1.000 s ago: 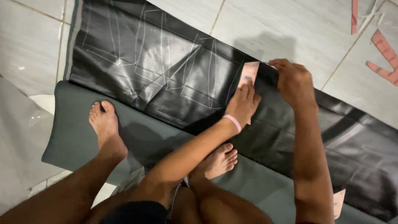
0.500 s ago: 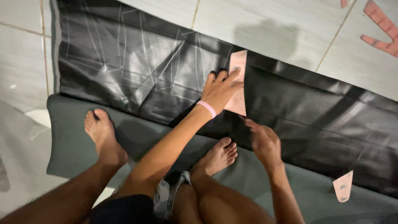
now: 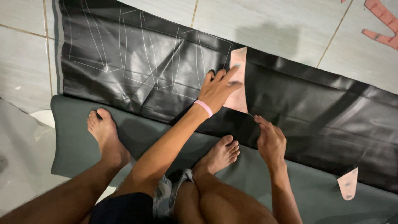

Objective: The person places a pink paper pattern onto a large black fabric sheet laid on the floor. Using a white marking tool, they trace the outline of the pattern onto the fabric. The person repeats this process, moving the pattern to adjacent positions and tracing multiple shapes.

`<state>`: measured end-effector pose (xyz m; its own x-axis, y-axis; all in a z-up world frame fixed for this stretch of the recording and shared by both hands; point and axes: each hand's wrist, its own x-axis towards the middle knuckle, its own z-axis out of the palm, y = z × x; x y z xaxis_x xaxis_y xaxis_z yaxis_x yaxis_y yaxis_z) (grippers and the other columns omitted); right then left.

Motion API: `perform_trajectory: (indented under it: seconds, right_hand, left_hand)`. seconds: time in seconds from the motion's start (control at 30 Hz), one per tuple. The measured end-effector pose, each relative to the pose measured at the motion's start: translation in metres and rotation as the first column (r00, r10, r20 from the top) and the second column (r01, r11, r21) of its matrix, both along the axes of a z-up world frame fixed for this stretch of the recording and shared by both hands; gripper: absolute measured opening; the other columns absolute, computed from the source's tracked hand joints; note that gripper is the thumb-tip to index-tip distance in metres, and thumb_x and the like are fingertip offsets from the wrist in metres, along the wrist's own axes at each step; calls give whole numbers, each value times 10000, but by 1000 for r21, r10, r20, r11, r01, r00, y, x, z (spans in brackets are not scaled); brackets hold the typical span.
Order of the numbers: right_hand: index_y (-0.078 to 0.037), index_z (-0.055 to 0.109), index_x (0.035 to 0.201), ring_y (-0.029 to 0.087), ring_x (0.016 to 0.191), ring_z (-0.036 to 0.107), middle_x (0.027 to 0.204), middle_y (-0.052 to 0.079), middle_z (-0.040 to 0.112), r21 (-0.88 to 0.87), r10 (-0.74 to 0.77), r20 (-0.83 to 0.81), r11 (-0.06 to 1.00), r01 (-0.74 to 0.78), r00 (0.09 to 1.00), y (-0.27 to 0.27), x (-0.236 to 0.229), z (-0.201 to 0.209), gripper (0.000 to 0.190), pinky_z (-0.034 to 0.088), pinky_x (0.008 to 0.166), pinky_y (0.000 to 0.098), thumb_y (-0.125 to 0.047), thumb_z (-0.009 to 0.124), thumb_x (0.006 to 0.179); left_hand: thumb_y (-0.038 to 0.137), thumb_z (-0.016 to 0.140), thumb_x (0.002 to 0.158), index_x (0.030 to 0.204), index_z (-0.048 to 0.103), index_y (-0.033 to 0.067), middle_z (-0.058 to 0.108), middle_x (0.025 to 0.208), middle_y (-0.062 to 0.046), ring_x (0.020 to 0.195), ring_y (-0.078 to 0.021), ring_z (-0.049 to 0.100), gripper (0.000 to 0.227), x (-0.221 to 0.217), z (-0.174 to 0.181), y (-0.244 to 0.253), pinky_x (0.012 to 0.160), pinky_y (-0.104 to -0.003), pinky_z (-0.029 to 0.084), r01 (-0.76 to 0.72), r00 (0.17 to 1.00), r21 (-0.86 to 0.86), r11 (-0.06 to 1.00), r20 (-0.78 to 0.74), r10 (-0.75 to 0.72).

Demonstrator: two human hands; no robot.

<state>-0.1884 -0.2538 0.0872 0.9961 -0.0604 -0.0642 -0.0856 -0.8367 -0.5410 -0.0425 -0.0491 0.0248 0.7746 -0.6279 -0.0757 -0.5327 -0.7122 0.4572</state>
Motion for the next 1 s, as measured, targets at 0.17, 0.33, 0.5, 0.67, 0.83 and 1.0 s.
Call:
perform_trajectory:
  seconds: [0.17, 0.33, 0.5, 0.67, 0.83, 1.0]
  right_hand:
    - [-73, 697, 1210, 265, 948, 738, 1207, 103, 759, 112, -22, 148, 994, 5, 989, 9, 46, -31, 286, 592, 834, 363, 55, 515, 1032]
    - [-72, 726, 1172, 317, 846, 700, 1045, 112, 760, 68, 44, 110, 996, -52, 993, 18, 84, -36, 203, 561, 744, 411, 17, 608, 1033]
    - [-55, 716, 1134, 321, 871, 710, 1082, 107, 762, 72, 83, 152, 993, -95, 985, 19, 94, -21, 159, 570, 747, 406, 12, 606, 1041]
    - [-42, 707, 1113, 317, 817, 722, 1064, 106, 764, 127, 65, 131, 989, -82, 989, 20, 97, -22, 138, 568, 705, 384, 10, 596, 1050]
    - [-49, 707, 1121, 306, 785, 727, 1029, 135, 748, 172, 73, 74, 981, -85, 995, 18, 113, -23, 157, 553, 691, 368, 13, 574, 1064]
    - [-39, 705, 1134, 330, 768, 702, 1010, 122, 760, 151, 37, 126, 987, -56, 991, 14, 139, -28, 152, 541, 700, 393, 11, 573, 1079]
  left_hand:
    - [79, 645, 874, 1168, 726, 258, 553, 1425, -6, 1223, -213, 542, 353, -20, 1, 9, 1036, -491, 357, -16, 999, -5, 1000, -36, 16]
    - [103, 650, 884, 1130, 735, 244, 591, 1424, -7, 1217, -211, 544, 296, -24, -5, 9, 1039, -502, 355, -72, 997, -60, 996, 23, 73]
    - [107, 645, 849, 1116, 746, 248, 586, 1426, -1, 1219, -211, 547, 319, -22, -5, 6, 1031, -498, 356, -81, 997, -30, 996, 5, 81]
    - [119, 641, 861, 1097, 751, 258, 588, 1421, 12, 1208, -200, 554, 296, -25, -3, 8, 1048, -489, 361, -82, 997, -16, 996, -9, 82]
    - [180, 624, 895, 1107, 740, 240, 597, 1389, 26, 1207, -185, 561, 249, -22, -3, 2, 1039, -474, 371, -52, 998, 94, 994, 27, 50]
    - [135, 611, 889, 1244, 697, 308, 609, 1308, -6, 1084, -223, 577, 404, -23, -5, -10, 992, -468, 384, -95, 994, 55, 994, 63, 92]
